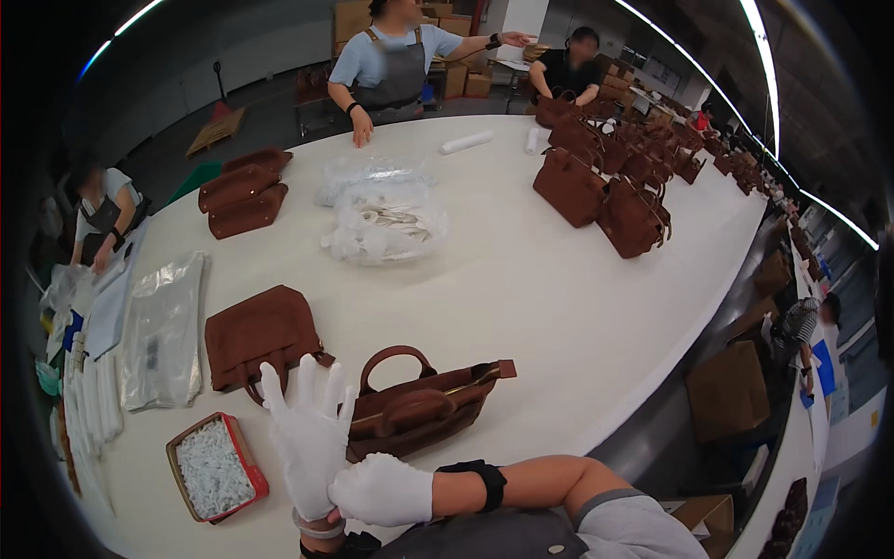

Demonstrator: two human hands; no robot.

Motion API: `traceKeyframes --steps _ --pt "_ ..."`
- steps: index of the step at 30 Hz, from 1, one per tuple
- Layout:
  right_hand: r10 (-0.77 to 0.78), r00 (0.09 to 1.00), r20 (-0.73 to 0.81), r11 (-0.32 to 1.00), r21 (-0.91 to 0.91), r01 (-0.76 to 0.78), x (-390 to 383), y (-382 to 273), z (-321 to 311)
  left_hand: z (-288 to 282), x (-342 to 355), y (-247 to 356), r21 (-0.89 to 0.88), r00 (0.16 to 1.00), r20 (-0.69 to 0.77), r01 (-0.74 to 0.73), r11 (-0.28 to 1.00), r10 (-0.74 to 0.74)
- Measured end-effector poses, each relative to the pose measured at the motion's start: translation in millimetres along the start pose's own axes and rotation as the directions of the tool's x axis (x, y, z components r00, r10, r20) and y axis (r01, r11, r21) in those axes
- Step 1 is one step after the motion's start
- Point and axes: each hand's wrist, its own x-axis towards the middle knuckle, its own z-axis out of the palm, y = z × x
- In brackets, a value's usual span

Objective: The person inserts white foam tubes into the handles of brown handbags to maintain their shape. They also place small white packing pellets into the bags and zip them closed. The process is repeated for multiple bags on a large white table.

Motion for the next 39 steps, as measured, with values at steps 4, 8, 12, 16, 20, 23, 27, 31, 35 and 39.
traceKeyframes --steps 4,8,12,16,20,23,27,31,35,39 --pt "-0.118 0.984 0.132 0.992 -0.024 0.122 0 -1 7 -11 -12 4 -0.096 0.985 0.172 0.044 0.994 -0.027" --pt "-0.244 0.948 0.204 0.964 0.162 0.213 -8 1 30 -1 -8 10 -0.014 0.975 0.136 -0.176 0.984 0.176" --pt "-0.218 0.955 0.203 0.949 0.274 0.158 -14 5 32 -10 -13 16 0.398 0.883 0.188 -0.468 0.789 0.429" --pt "0.011 0.995 -0.102 0.827 0.56 0.048 -16 11 -16 5 -32 30 0.653 0.733 0.311 -0.627 0.424 0.605" --pt "0.43 0.869 -0.245 -0.095 0.945 0.314 4 13 -76 25 -32 -17 0.687 0.69 0.724 -0.722 -0.082 -0.013" --pt "0.413 0.84 -0.352 -0.186 0.87 0.457 11 18 -81 21 -32 -39 0.717 0.746 0.65 -0.664 -0.211 -0.141" --pt "0.544 0.798 -0.26 -0.28 0.84 0.465 -5 34 -77 31 -21 -36 0.656 0.684 0.678 -0.728 -0.2 -0.268" --pt "0.597 0.738 -0.315 -0.159 0.855 0.494 -18 41 -66 30 -23 -33 0.711 0.703 0.634 -0.694 -0.116 -0.322" --pt "0.702 0.613 -0.363 0.1 0.902 0.42 -14 35 -79 33 -26 -50 0.732 0.729 0.636 -0.674 -0.101 -0.254" --pt "0.688 0.607 -0.398 0.058 0.864 0.5 -10 37 -90 42 -10 -49 0.632 0.622 0.698 -0.768 -0.103 -0.354"
